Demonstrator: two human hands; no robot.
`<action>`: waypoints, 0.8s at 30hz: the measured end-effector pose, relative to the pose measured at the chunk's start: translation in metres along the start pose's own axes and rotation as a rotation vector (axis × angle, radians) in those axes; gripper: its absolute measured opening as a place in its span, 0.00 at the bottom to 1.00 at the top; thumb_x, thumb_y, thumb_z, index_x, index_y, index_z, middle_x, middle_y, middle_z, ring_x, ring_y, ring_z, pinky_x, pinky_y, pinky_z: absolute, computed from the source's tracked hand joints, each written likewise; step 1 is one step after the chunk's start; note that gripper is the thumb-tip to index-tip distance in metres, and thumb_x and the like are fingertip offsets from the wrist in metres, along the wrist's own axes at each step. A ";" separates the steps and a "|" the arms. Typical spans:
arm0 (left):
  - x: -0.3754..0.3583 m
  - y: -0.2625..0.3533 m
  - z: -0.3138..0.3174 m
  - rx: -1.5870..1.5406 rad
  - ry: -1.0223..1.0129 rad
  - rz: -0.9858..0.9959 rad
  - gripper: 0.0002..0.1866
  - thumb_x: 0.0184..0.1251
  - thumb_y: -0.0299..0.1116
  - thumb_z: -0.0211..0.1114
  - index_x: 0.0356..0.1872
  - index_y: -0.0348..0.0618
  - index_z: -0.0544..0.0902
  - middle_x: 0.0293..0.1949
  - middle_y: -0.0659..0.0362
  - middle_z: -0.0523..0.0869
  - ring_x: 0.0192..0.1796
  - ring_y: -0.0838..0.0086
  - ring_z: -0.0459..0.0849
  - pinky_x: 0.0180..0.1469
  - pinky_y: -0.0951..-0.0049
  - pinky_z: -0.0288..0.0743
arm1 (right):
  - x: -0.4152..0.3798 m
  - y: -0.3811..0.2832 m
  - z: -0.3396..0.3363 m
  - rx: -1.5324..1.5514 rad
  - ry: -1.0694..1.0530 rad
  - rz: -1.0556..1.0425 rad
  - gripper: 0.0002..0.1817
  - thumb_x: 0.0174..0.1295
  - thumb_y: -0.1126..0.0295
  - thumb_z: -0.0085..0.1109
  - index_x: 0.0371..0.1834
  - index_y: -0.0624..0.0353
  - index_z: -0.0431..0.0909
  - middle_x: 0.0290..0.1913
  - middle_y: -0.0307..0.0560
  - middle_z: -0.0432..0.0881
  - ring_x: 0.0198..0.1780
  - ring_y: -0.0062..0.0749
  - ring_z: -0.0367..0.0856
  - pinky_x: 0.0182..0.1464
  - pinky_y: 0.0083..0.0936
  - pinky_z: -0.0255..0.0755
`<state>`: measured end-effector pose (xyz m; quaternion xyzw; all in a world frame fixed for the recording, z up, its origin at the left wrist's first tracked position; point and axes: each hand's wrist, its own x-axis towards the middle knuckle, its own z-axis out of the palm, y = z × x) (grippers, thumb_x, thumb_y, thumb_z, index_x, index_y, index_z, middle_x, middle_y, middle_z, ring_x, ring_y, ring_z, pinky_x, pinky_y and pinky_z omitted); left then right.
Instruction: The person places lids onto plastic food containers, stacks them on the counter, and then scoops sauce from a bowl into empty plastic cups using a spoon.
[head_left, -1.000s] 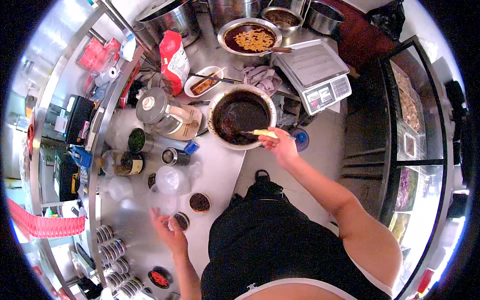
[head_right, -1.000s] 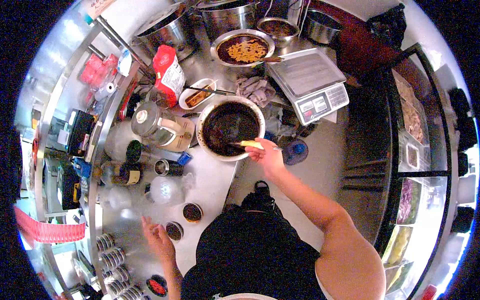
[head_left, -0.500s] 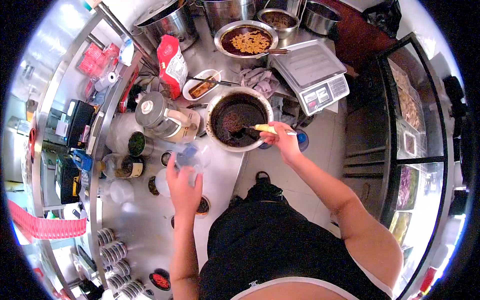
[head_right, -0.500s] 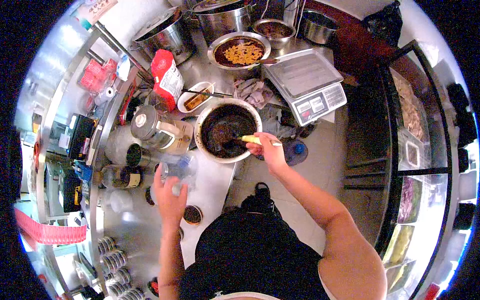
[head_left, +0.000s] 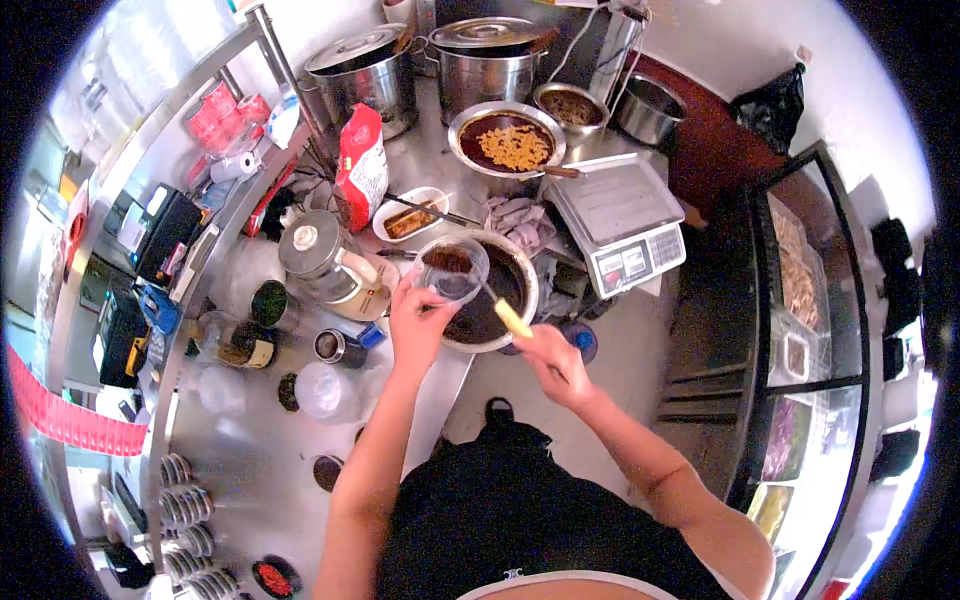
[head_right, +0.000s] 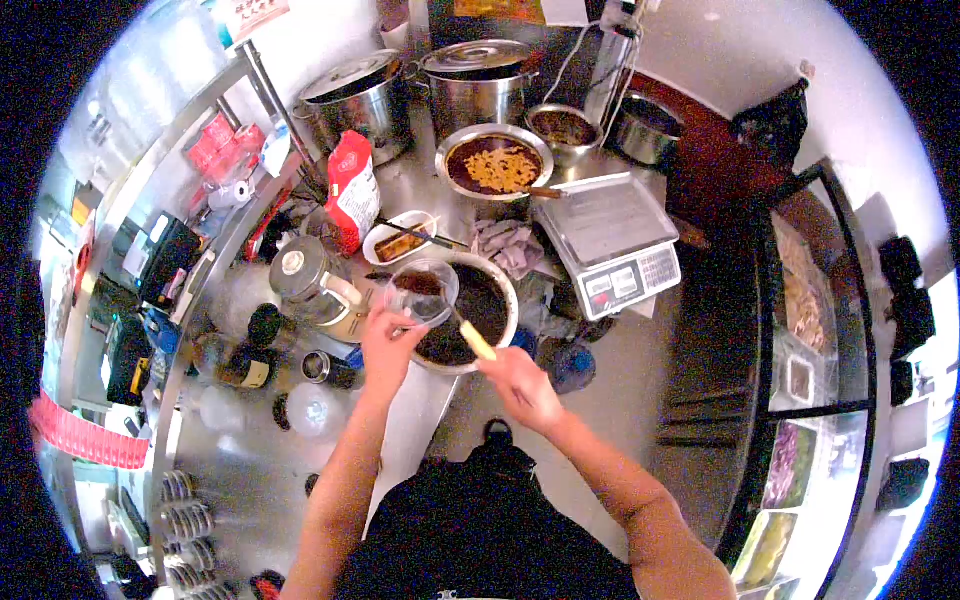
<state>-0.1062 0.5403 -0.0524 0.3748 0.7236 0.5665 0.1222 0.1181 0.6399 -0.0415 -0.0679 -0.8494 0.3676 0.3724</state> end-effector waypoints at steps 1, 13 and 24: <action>-0.003 0.000 0.003 -0.173 0.021 -0.054 0.10 0.48 0.21 0.74 0.30 0.37 0.79 0.65 0.47 0.66 0.66 0.58 0.71 0.60 0.65 0.74 | 0.001 -0.001 -0.004 -0.026 -0.020 -0.088 0.17 0.56 0.81 0.58 0.50 0.60 0.76 0.48 0.58 0.81 0.46 0.49 0.80 0.48 0.37 0.75; -0.017 0.022 -0.012 -0.645 0.084 -0.066 0.12 0.47 0.13 0.71 0.27 0.39 0.78 0.72 0.52 0.58 0.62 0.68 0.75 0.57 0.69 0.76 | 0.013 -0.012 -0.012 -0.220 -0.112 -0.366 0.18 0.51 0.86 0.59 0.45 0.58 0.76 0.46 0.62 0.81 0.43 0.54 0.81 0.45 0.41 0.76; -0.026 0.026 -0.035 -0.698 0.182 -0.130 0.13 0.46 0.14 0.71 0.26 0.43 0.77 0.71 0.52 0.63 0.72 0.64 0.64 0.68 0.65 0.63 | 0.014 -0.014 0.011 -0.188 -0.068 -0.412 0.18 0.51 0.83 0.60 0.46 0.56 0.78 0.49 0.64 0.80 0.48 0.55 0.79 0.48 0.41 0.75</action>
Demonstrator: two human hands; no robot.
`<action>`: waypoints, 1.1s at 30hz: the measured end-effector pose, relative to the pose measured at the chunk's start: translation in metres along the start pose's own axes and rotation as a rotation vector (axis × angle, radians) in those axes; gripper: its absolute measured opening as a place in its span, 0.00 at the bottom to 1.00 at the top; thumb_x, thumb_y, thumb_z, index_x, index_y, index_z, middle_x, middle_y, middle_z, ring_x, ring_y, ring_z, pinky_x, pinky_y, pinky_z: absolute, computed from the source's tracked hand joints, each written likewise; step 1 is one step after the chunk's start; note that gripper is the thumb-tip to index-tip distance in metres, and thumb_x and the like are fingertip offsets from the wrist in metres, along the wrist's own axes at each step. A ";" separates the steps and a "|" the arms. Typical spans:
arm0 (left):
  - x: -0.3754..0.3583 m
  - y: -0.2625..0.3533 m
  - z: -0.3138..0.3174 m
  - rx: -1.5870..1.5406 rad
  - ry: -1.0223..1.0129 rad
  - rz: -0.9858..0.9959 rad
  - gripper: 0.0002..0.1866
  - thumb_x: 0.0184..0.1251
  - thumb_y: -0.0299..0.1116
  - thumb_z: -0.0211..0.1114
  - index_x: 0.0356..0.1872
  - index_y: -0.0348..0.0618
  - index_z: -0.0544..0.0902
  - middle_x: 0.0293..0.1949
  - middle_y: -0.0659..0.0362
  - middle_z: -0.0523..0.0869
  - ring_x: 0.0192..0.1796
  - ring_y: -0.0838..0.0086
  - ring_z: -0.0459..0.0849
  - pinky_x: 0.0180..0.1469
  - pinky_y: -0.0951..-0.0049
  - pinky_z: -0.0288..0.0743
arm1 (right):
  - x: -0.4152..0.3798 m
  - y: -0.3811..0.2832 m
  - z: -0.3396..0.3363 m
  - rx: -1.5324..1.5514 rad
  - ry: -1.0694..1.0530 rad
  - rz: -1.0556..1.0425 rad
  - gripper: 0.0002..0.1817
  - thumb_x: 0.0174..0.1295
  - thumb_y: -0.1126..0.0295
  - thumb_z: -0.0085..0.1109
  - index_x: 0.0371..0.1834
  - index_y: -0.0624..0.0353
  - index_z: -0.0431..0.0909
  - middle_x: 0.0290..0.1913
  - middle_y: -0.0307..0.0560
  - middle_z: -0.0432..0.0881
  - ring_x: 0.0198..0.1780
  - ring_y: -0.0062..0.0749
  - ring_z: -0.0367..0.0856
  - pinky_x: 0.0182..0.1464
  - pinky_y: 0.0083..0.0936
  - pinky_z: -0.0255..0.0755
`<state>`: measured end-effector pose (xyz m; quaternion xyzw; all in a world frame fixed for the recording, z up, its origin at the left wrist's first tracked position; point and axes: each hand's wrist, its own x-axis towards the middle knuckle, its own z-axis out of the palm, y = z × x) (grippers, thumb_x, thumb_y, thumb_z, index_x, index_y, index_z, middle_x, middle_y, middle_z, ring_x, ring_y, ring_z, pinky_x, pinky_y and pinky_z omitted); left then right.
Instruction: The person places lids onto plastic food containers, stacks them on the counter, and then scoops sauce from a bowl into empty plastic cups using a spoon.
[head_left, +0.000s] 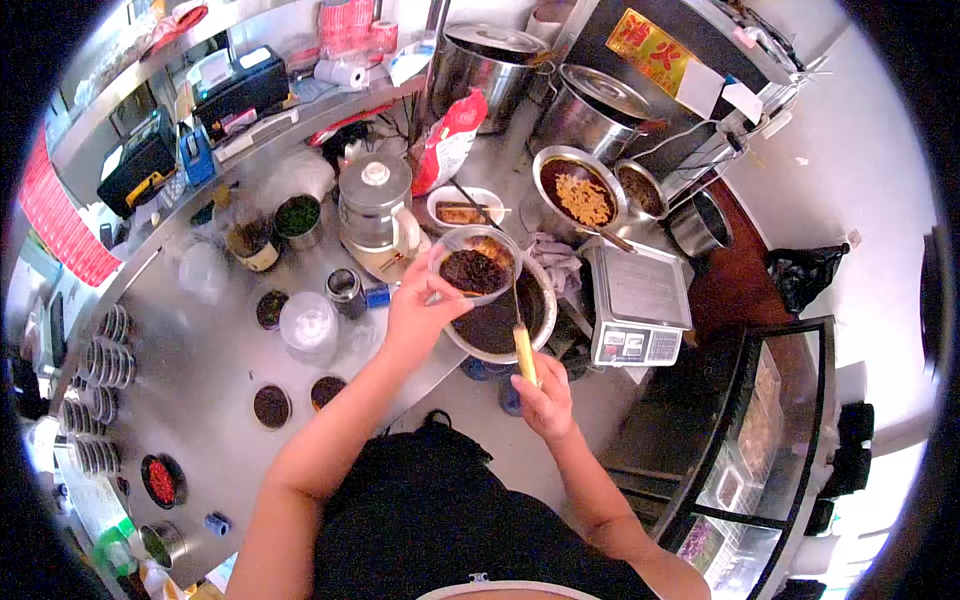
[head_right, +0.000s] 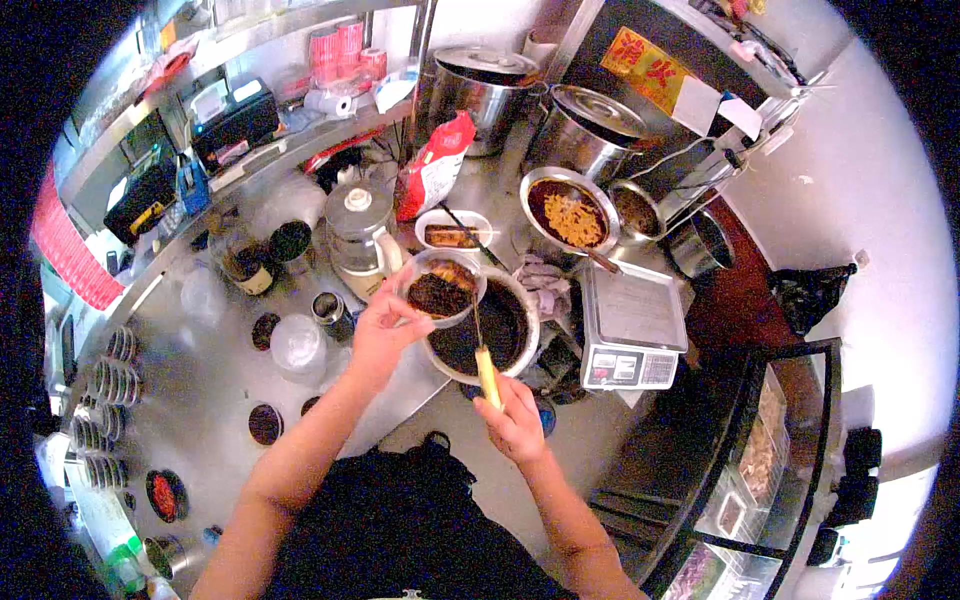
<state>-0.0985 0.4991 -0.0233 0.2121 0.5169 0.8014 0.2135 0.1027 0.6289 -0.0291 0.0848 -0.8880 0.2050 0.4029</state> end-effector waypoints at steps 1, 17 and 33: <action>0.001 0.001 0.000 -0.017 0.005 0.003 0.13 0.46 0.13 0.72 0.26 0.43 0.77 0.71 0.52 0.63 0.72 0.64 0.64 0.68 0.65 0.64 | 0.002 0.001 0.001 -0.007 -0.014 0.009 0.17 0.53 0.84 0.59 0.46 0.56 0.77 0.49 0.65 0.80 0.47 0.55 0.79 0.48 0.42 0.74; -0.011 0.010 -0.017 0.032 0.055 0.037 0.11 0.49 0.16 0.72 0.28 0.41 0.80 0.72 0.51 0.60 0.70 0.64 0.66 0.66 0.66 0.68 | 0.000 -0.014 0.027 0.005 0.082 -0.034 0.16 0.49 0.82 0.64 0.43 0.57 0.80 0.49 0.65 0.80 0.47 0.55 0.80 0.48 0.40 0.76; -0.012 0.019 -0.047 0.799 0.076 0.487 0.08 0.41 0.25 0.75 0.23 0.45 0.83 0.65 0.52 0.74 0.66 0.53 0.69 0.65 0.60 0.62 | 0.052 -0.045 0.024 1.375 0.716 1.125 0.16 0.73 0.57 0.46 0.54 0.55 0.67 0.56 0.63 0.76 0.54 0.42 0.79 0.55 0.33 0.74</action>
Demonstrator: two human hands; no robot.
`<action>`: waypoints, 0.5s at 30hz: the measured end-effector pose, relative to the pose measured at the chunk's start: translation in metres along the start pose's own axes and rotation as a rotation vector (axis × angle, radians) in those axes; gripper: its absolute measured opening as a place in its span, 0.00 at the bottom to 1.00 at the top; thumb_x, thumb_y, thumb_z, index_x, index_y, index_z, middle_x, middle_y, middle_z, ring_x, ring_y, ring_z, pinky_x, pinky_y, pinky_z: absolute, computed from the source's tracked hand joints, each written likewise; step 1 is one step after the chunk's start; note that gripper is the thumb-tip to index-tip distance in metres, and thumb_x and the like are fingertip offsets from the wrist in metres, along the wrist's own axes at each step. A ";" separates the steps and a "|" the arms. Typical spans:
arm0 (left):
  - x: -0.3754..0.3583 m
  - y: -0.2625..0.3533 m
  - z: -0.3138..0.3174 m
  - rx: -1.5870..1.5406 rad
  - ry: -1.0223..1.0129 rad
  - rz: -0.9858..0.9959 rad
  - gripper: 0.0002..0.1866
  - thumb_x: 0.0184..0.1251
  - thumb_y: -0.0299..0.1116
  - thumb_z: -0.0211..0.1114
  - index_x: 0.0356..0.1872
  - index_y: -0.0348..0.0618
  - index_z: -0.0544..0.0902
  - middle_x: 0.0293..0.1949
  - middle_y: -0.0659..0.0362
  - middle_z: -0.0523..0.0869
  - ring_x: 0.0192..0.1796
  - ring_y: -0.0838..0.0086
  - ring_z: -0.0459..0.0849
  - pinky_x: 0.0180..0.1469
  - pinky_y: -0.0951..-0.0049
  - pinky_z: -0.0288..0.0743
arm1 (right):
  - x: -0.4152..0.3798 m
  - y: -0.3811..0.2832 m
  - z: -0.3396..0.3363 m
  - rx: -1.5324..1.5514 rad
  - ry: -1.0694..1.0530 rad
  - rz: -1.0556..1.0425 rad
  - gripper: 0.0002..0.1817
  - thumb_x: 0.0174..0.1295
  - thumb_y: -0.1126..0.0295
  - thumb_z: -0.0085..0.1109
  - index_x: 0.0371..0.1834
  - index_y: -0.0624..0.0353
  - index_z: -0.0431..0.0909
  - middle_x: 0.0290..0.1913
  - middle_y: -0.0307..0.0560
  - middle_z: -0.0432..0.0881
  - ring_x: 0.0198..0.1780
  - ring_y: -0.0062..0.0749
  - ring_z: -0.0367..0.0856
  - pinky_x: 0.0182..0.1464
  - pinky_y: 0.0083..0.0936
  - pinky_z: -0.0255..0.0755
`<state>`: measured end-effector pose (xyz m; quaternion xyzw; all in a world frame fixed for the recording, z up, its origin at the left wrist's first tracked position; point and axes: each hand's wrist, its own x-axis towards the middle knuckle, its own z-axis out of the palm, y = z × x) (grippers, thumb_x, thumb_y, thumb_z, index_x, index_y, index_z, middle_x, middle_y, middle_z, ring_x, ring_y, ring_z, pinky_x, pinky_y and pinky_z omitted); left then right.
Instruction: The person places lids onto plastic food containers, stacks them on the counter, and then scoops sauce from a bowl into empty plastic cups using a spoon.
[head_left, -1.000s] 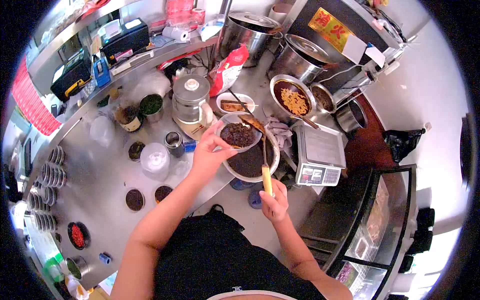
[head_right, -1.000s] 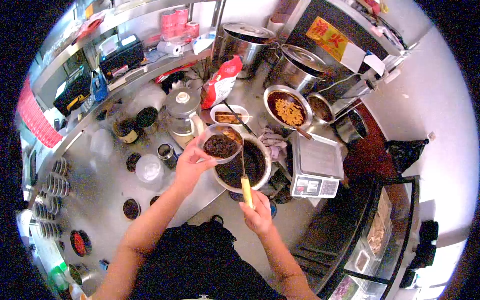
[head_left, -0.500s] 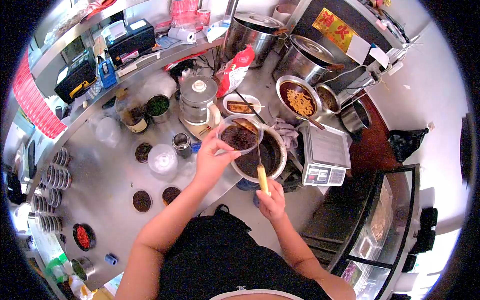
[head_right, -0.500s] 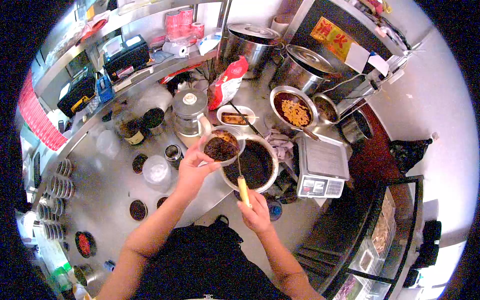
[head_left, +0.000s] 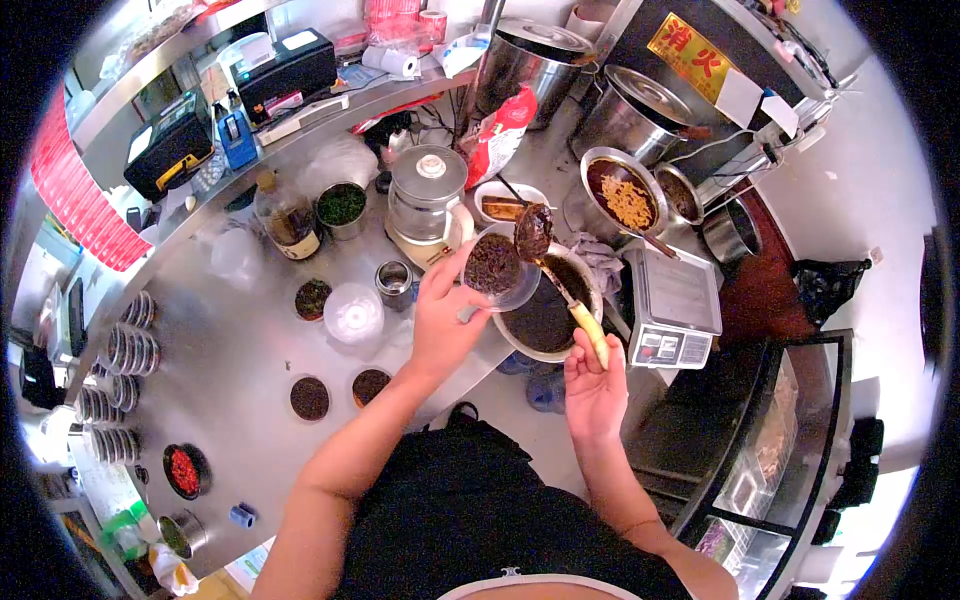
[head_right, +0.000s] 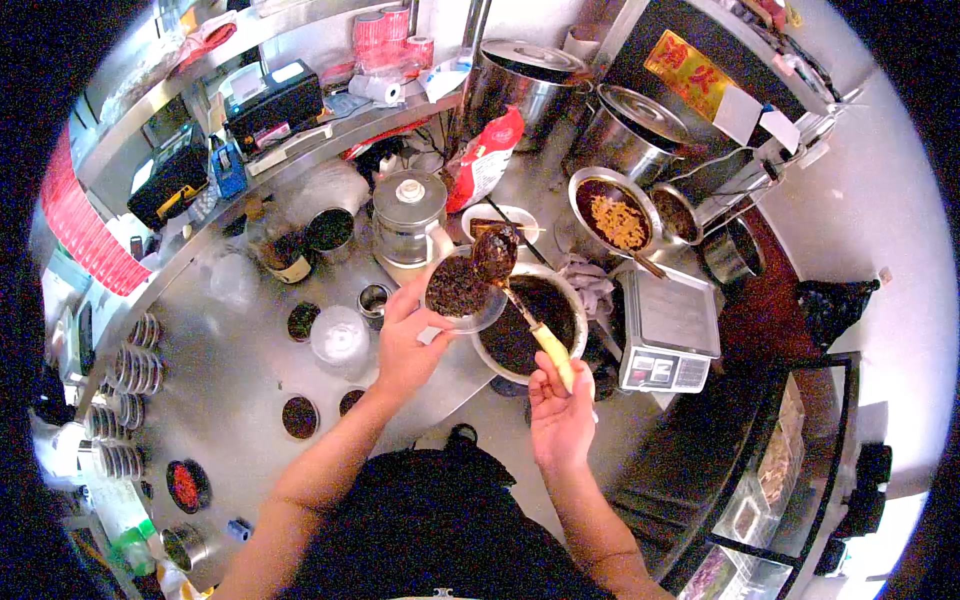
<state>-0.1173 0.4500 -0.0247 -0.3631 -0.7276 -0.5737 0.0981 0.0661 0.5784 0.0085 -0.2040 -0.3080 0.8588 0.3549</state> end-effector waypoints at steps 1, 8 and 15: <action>-0.001 0.000 0.000 -0.020 0.007 -0.027 0.08 0.41 0.25 0.75 0.23 0.45 0.83 0.65 0.52 0.74 0.66 0.54 0.69 0.66 0.61 0.62 | 0.000 0.000 0.000 0.013 -0.022 0.010 0.16 0.73 0.56 0.46 0.54 0.55 0.67 0.55 0.63 0.77 0.54 0.42 0.79 0.55 0.33 0.74; -0.006 -0.020 0.013 -0.273 -0.002 -0.220 0.10 0.43 0.26 0.78 0.27 0.43 0.84 0.66 0.47 0.72 0.69 0.57 0.68 0.68 0.63 0.62 | -0.001 -0.006 0.015 0.001 0.006 0.102 0.13 0.74 0.61 0.43 0.54 0.53 0.70 0.52 0.58 0.80 0.43 0.34 0.80 0.49 0.26 0.76; -0.046 -0.025 -0.069 -0.160 -0.053 -0.287 0.06 0.51 0.25 0.73 0.29 0.42 0.84 0.65 0.47 0.72 0.67 0.60 0.71 0.61 0.64 0.72 | 0.011 -0.027 -0.005 0.531 0.007 0.501 0.13 0.71 0.67 0.48 0.53 0.59 0.76 0.47 0.55 0.81 0.40 0.31 0.78 0.45 0.26 0.77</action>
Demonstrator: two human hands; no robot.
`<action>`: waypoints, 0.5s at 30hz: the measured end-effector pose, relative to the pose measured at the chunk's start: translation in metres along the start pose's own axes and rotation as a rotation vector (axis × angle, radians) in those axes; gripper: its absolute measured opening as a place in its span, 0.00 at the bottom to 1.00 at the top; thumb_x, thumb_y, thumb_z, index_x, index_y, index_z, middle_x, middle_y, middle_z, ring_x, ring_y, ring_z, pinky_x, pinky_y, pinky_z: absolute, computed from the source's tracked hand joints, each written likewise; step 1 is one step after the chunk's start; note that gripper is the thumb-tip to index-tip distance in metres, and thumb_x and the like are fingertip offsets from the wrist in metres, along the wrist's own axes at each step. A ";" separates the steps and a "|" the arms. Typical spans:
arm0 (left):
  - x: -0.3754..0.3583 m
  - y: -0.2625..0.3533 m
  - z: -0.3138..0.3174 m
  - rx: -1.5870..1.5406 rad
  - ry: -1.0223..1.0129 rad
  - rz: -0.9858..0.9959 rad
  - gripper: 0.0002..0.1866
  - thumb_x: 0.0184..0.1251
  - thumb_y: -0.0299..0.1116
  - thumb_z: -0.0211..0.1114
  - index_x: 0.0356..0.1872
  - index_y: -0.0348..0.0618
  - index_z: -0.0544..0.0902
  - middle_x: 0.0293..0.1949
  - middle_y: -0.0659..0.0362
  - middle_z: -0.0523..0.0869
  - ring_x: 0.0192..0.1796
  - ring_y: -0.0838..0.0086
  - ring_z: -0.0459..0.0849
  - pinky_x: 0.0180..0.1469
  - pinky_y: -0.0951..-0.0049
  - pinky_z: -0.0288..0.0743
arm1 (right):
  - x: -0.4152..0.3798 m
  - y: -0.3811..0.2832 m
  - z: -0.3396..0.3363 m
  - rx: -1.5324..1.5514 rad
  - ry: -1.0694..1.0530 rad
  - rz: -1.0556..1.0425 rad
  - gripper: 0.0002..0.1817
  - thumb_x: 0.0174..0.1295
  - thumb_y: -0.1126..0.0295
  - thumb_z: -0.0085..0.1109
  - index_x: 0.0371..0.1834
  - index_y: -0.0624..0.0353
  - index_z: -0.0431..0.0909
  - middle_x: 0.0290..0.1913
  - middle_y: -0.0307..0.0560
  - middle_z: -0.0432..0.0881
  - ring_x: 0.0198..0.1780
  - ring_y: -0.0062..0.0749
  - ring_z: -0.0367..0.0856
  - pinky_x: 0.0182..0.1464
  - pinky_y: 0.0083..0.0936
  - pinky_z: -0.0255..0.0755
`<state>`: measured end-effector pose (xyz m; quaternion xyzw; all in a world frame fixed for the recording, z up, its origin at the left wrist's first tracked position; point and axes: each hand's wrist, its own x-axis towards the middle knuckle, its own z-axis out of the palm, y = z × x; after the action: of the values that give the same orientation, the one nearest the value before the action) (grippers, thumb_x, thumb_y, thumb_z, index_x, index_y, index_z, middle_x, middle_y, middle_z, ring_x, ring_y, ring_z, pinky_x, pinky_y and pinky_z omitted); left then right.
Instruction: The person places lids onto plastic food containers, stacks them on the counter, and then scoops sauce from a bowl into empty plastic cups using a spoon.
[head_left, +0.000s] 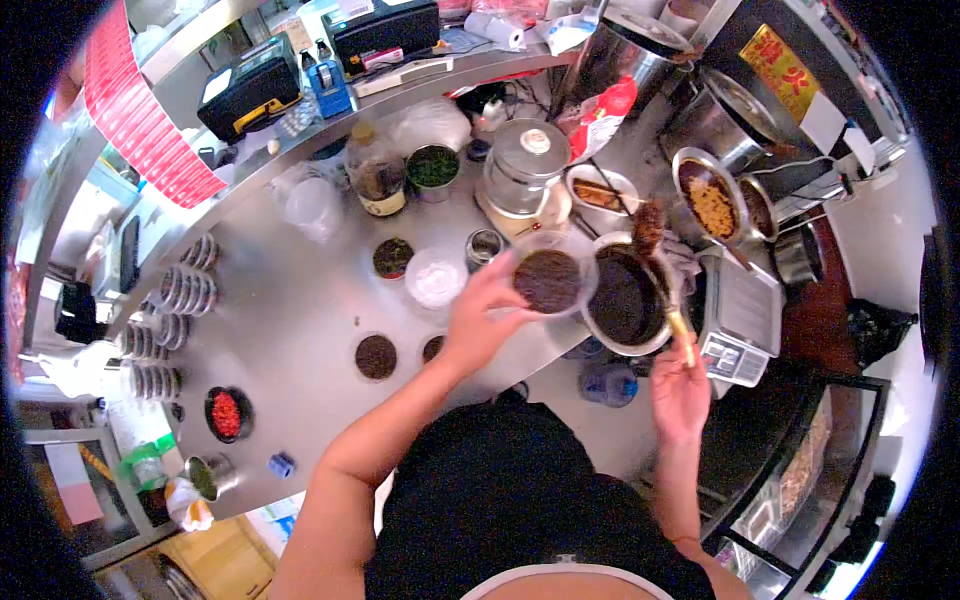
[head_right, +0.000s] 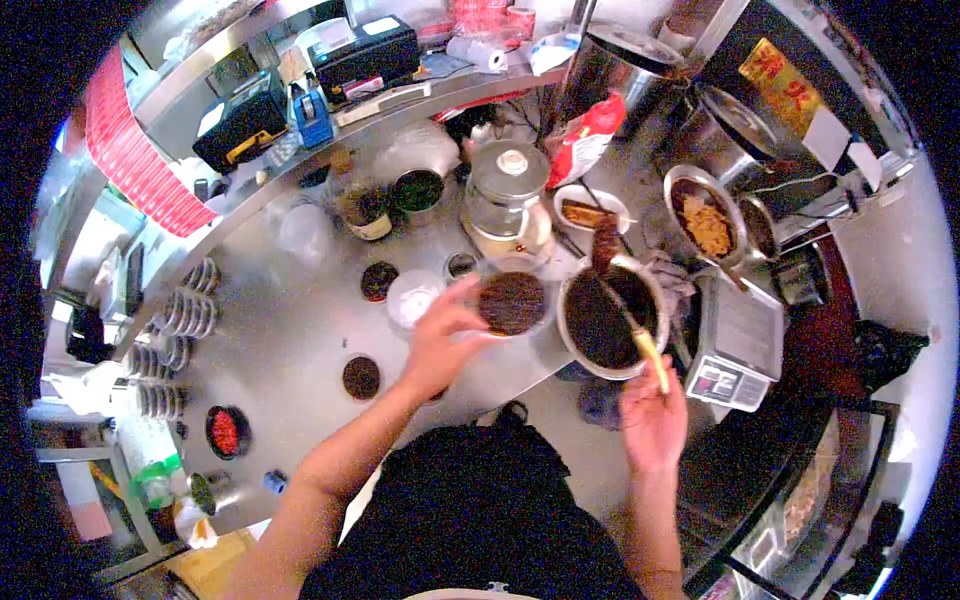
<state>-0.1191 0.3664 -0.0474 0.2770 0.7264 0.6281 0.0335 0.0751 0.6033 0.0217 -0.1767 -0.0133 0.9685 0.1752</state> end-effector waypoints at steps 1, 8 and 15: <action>-0.009 -0.005 -0.027 0.189 0.018 0.078 0.06 0.52 0.27 0.73 0.30 0.42 0.84 0.65 0.47 0.72 0.67 0.60 0.70 0.59 0.64 0.74 | 0.002 -0.010 -0.007 -0.032 -0.042 -0.011 0.13 0.71 0.67 0.47 0.54 0.59 0.76 0.47 0.55 0.81 0.42 0.33 0.79 0.47 0.27 0.77; -0.099 -0.111 -0.175 0.433 0.646 -0.235 0.07 0.49 0.24 0.74 0.28 0.41 0.83 0.62 0.42 0.73 0.66 0.59 0.71 0.62 0.62 0.70 | 0.011 -0.049 -0.055 -0.440 0.107 -0.380 0.16 0.73 0.66 0.44 0.59 0.61 0.70 0.56 0.62 0.77 0.45 0.36 0.82 0.49 0.27 0.79; -0.154 -0.234 -0.221 0.621 0.605 -0.542 0.11 0.54 0.31 0.71 0.38 0.41 0.82 0.55 0.46 0.79 0.61 0.56 0.73 0.65 0.57 0.63 | 0.023 -0.060 -0.068 -0.842 0.257 -0.503 0.20 0.72 0.61 0.49 0.58 0.64 0.67 0.51 0.62 0.80 0.45 0.36 0.81 0.50 0.28 0.75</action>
<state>-0.1608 0.0868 -0.2650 -0.1188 0.9016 0.4036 -0.1005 0.0988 0.6647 -0.0441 -0.3408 -0.4232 0.7774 0.3169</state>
